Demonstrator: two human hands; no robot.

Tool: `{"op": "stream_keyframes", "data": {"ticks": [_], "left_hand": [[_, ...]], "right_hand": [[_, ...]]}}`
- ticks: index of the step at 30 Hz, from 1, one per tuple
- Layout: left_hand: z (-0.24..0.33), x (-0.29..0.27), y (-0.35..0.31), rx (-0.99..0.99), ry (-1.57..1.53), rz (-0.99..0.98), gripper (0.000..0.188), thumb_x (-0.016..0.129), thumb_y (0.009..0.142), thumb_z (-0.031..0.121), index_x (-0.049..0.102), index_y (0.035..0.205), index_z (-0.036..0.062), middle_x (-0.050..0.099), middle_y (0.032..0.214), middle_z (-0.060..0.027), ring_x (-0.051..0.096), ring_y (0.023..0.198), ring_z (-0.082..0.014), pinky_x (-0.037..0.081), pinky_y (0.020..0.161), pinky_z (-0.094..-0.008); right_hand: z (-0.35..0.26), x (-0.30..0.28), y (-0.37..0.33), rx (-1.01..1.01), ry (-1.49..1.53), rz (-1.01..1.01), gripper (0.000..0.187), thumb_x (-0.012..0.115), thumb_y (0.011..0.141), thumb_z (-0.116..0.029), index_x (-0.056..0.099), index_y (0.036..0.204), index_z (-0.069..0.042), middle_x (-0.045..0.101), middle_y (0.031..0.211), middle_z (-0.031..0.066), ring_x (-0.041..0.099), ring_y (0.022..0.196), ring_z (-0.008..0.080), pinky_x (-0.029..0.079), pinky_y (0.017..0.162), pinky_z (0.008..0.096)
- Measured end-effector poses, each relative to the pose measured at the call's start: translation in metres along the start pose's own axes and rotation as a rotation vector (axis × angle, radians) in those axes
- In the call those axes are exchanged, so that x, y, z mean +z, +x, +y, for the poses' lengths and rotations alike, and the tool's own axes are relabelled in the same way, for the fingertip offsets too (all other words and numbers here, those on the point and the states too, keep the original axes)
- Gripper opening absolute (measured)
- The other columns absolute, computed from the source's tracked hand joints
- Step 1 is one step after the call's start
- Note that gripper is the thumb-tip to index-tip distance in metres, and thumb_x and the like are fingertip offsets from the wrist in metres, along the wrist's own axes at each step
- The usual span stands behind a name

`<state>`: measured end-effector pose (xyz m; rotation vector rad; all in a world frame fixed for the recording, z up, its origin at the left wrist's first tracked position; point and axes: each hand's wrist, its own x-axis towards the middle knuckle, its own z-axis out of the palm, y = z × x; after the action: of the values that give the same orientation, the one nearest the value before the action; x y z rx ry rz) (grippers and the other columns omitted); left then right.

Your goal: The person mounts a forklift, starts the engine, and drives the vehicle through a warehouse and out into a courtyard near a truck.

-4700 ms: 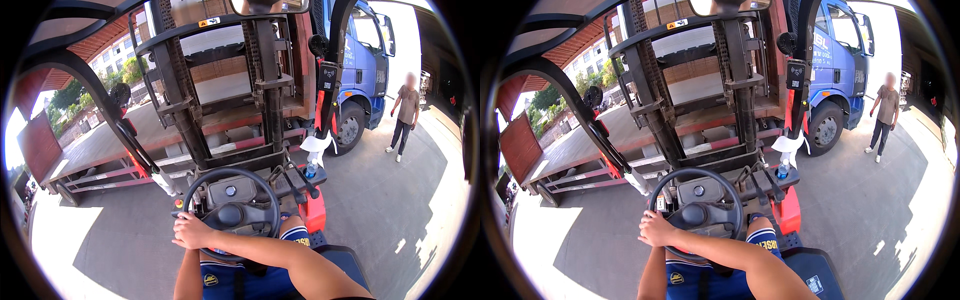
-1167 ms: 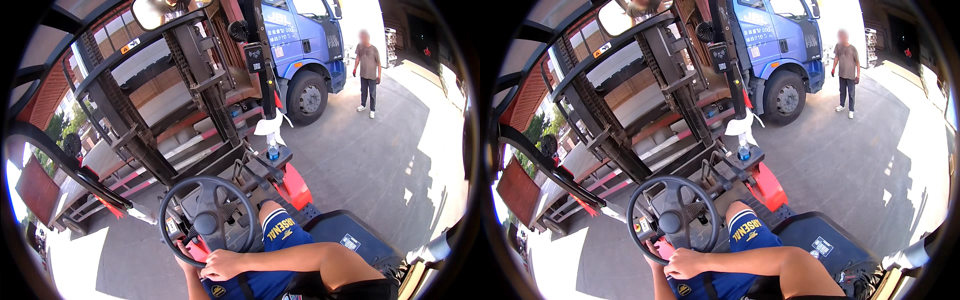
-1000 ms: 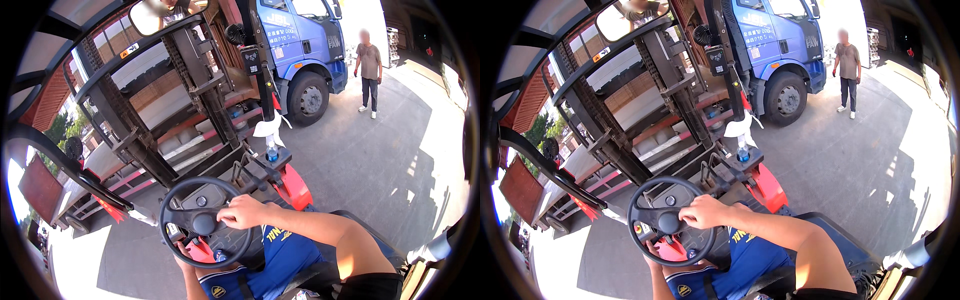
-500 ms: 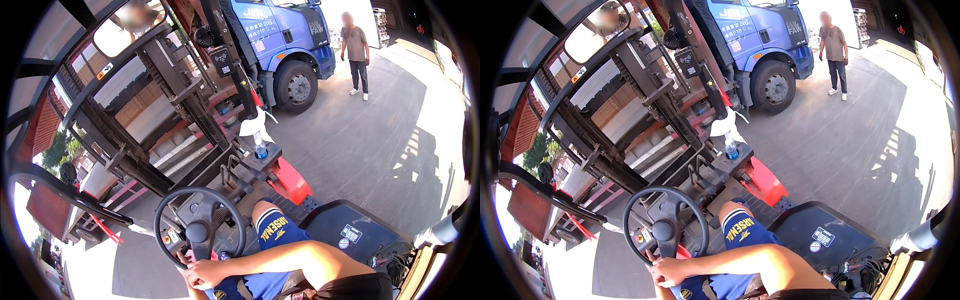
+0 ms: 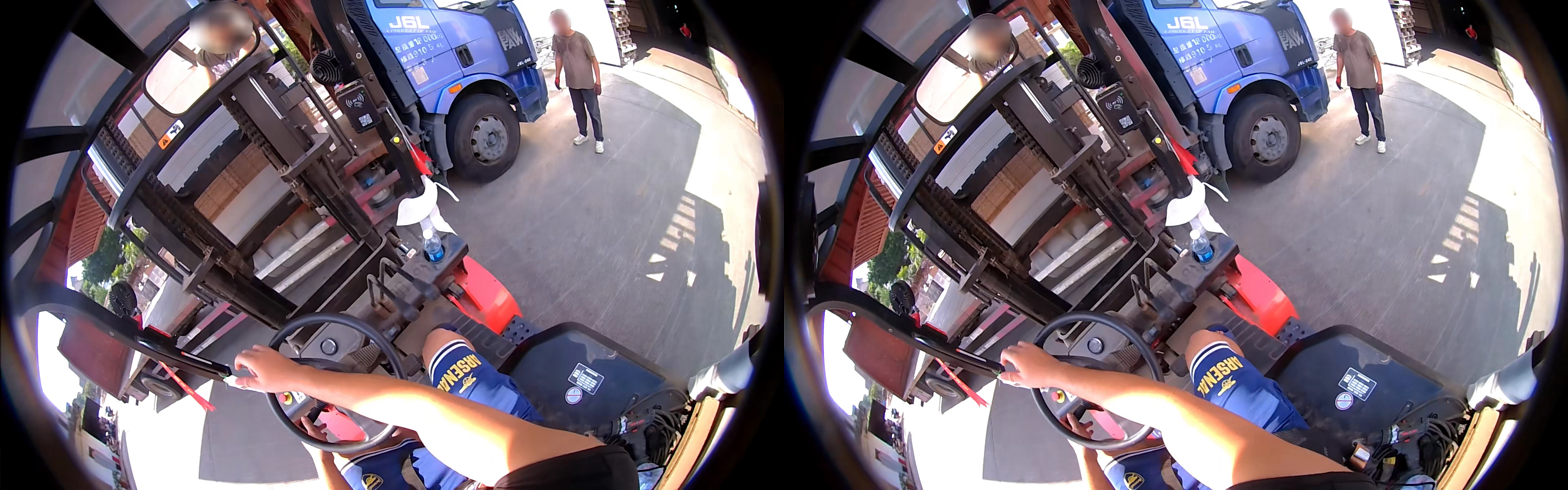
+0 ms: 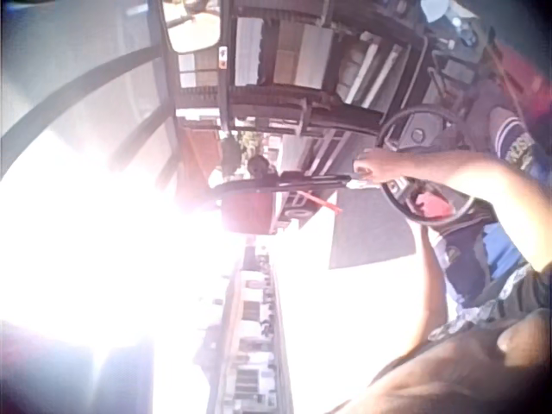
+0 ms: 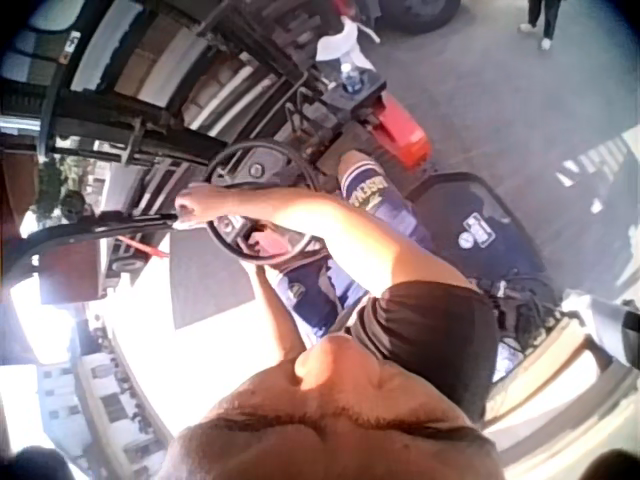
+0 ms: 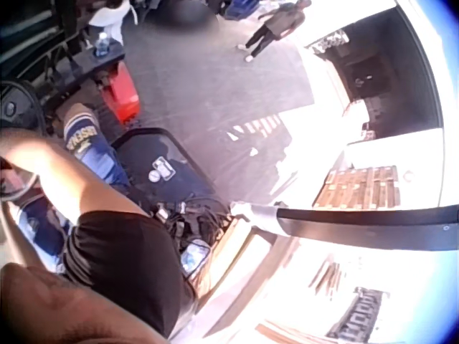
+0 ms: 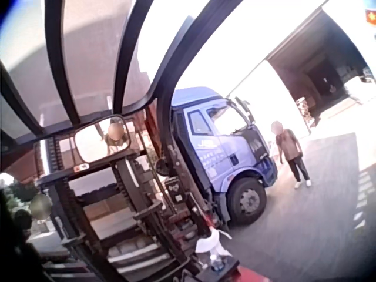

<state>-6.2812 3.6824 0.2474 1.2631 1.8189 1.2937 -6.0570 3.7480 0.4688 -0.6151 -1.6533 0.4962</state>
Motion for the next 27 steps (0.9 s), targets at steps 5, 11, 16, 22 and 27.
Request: {"op": "stream_keyframes", "data": {"ticks": [5, 11, 16, 22, 27], "left_hand": [[-0.014, -0.016, -0.001, -0.012, -0.027, 0.007, 0.056, 0.056, 0.123, 0.052, 0.051, 0.154, 0.0049, 0.075, 0.126, -0.0133, 0.077, 0.086, -0.0196, 0.055, 0.065, -0.0353], [-0.01, -0.012, -0.017, 0.06, -0.028, -0.021, 0.047, 0.05, 0.124, 0.055, 0.054, 0.144, 0.0121, 0.075, 0.126, -0.0105, 0.078, 0.085, -0.0196, 0.056, 0.075, -0.0394], [-0.004, -0.017, -0.008, -0.035, -0.081, -0.069, 0.045, 0.055, 0.122, 0.051, 0.06, 0.135, 0.0084, 0.074, 0.127, -0.0106, 0.076, 0.087, -0.0204, 0.057, 0.08, -0.0415], [0.013, -0.024, -0.002, 0.001, -0.028, -0.06, 0.038, 0.057, 0.123, 0.046, 0.052, 0.14, 0.0124, 0.074, 0.117, -0.0095, 0.072, 0.076, -0.0143, 0.05, 0.057, -0.0294], [0.0, -0.022, 0.0, 0.022, -0.03, -0.066, 0.058, 0.058, 0.121, 0.058, 0.052, 0.153, 0.0103, 0.074, 0.13, -0.0132, 0.08, 0.086, -0.0226, 0.055, 0.069, -0.0362]], "right_hand": [[-0.058, 0.045, -0.155, -0.134, 0.097, -0.518, 0.033, 0.092, 0.094, -0.035, 0.078, 0.107, -0.007, 0.069, 0.115, 0.0112, 0.064, 0.12, 0.0345, 0.054, 0.104, 0.0476], [-0.049, -0.148, -0.209, -0.066, -0.065, -0.403, 0.056, 0.083, 0.102, -0.039, 0.065, 0.058, -0.009, 0.065, 0.058, 0.0048, 0.065, 0.06, 0.0305, 0.05, 0.063, 0.0453], [0.008, -0.167, -0.062, 0.059, -0.371, 0.02, 0.056, 0.073, 0.11, -0.053, 0.079, 0.071, -0.013, 0.072, 0.062, 0.0061, 0.075, 0.065, 0.0355, 0.056, 0.066, 0.0498], [-0.013, 0.009, 0.008, 0.001, -0.139, 0.041, 0.026, 0.083, 0.1, -0.032, 0.075, 0.092, -0.009, 0.068, 0.107, 0.0109, 0.065, 0.112, 0.036, 0.053, 0.101, 0.0501], [-0.05, 0.075, -0.136, -0.235, -0.011, -0.211, 0.031, 0.086, 0.092, -0.032, 0.068, 0.082, -0.008, 0.064, 0.11, 0.0125, 0.061, 0.113, 0.0353, 0.05, 0.102, 0.0534]]}}
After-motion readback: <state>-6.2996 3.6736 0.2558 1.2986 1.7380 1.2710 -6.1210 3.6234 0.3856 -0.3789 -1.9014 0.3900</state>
